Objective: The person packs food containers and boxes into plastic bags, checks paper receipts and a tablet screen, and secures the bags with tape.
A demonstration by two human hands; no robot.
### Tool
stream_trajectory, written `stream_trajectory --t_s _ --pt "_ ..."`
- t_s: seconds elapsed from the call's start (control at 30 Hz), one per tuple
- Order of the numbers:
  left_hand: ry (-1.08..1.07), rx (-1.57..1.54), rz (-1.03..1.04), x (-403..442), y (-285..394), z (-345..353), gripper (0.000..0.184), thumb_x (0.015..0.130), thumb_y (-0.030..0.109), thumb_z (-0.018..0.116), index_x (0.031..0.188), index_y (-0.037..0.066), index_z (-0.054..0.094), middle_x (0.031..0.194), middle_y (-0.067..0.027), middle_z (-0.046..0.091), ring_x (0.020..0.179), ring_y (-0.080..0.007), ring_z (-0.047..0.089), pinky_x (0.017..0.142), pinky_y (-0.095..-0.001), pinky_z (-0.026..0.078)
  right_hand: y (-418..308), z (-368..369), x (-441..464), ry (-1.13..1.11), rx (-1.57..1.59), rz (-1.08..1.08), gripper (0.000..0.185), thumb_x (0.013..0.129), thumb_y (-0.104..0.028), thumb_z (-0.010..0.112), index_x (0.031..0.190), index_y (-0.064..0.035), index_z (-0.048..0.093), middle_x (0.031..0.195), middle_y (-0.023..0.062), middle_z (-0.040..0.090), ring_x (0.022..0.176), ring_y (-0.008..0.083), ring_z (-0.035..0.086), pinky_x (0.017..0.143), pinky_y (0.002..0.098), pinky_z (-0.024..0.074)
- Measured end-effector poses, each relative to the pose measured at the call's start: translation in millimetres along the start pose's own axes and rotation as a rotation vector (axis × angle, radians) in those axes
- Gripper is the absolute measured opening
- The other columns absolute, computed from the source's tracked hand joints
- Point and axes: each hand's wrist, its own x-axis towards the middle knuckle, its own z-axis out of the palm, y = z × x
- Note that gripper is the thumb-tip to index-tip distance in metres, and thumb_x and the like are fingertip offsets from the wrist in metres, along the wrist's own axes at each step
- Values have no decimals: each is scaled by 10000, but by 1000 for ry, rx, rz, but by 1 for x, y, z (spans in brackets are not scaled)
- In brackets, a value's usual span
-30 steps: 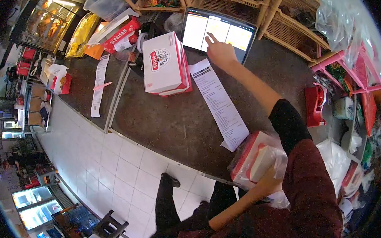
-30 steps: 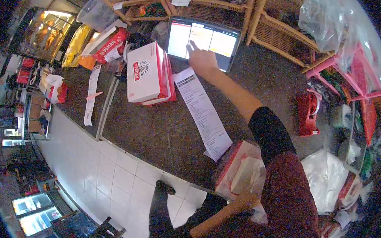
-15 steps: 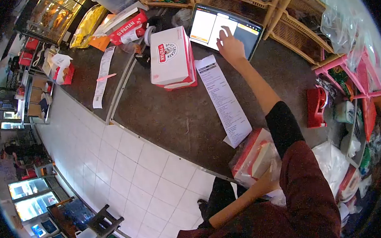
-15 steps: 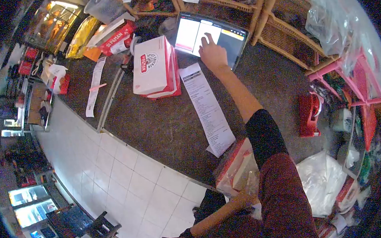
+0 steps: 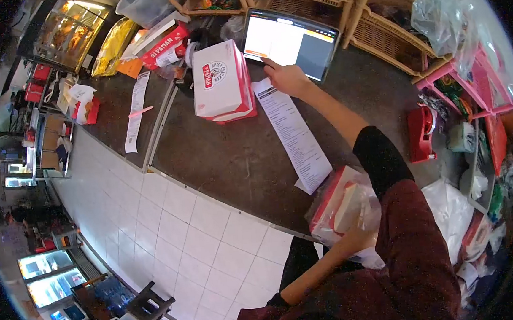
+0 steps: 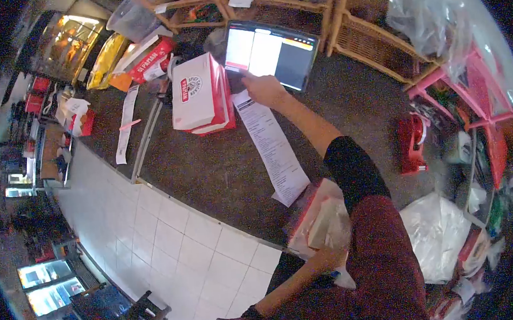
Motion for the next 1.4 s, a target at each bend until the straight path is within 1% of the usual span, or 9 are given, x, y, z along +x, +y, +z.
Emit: stream_trajectory --t_s 0.27,0.37,0.47,0.53,0.67,0.87,1.13,1.23,1.4 --pt "50 6 15 7 0 -6 258 683 205 598 894 56 608 862 -155 602 870 -340 564 727 -449 422 53 -118 -142 182 -33 261 200 818 -185 514 967 -53 497 1118 128 515 749 362 594 620 440 493" --pt "107 -96 148 4 1 -9 308 792 307 532 970 71 618 953 -156 593 887 -335 558 792 -437 422 131 -166 -263 293 -113 768 241 788 -186 547 985 -49 522 946 173 570 775 380 577 666 444 472" --pt "28 2 49 5 -5 -5 323 781 322 543 978 77 617 916 -142 593 874 -334 553 776 -439 414 183 -212 -387 597 -471 614 209 754 -40 538 961 -20 525 998 210 513 979 356 491 814 437 386" --pt "7 99 21 7 -7 -2 327 762 334 561 967 86 618 890 -143 589 848 -337 548 765 -446 409 248 -208 -481 284 -598 949 192 749 -41 543 937 -3 529 970 200 548 920 341 524 780 429 408" --pt "0 191 57 8 5 -16 335 735 330 576 958 84 614 886 -152 583 846 -336 542 760 -454 403 304 -192 -543 234 -269 788 92 759 -54 494 706 -17 560 719 179 554 701 366 551 622 441 437" --pt "123 193 96 4 -22 10 291 660 299 634 832 70 583 801 -135 551 781 -320 514 690 -430 371 332 -184 -532 -152 -857 650 102 749 -135 557 749 -42 597 756 149 621 682 309 612 643 401 480" --pt "35 228 1 6 6 -13 308 667 321 608 855 78 579 786 -137 543 786 -319 508 679 -428 370 357 -187 -552 493 213 901 271 609 -230 682 799 -38 664 634 77 629 578 251 609 640 352 500" --pt "202 205 136 8 -13 6 319 672 315 607 889 83 588 798 -140 544 796 -320 511 696 -436 372 410 -165 -589 39 -438 663 225 678 -187 642 525 -69 527 569 37 588 564 225 588 519 348 480" --pt "212 144 151 6 -24 14 347 678 317 614 931 81 595 841 -146 543 829 -320 508 734 -442 370 355 -192 -550 119 -540 423 158 649 -205 670 556 -104 592 591 34 601 636 212 588 594 361 482"
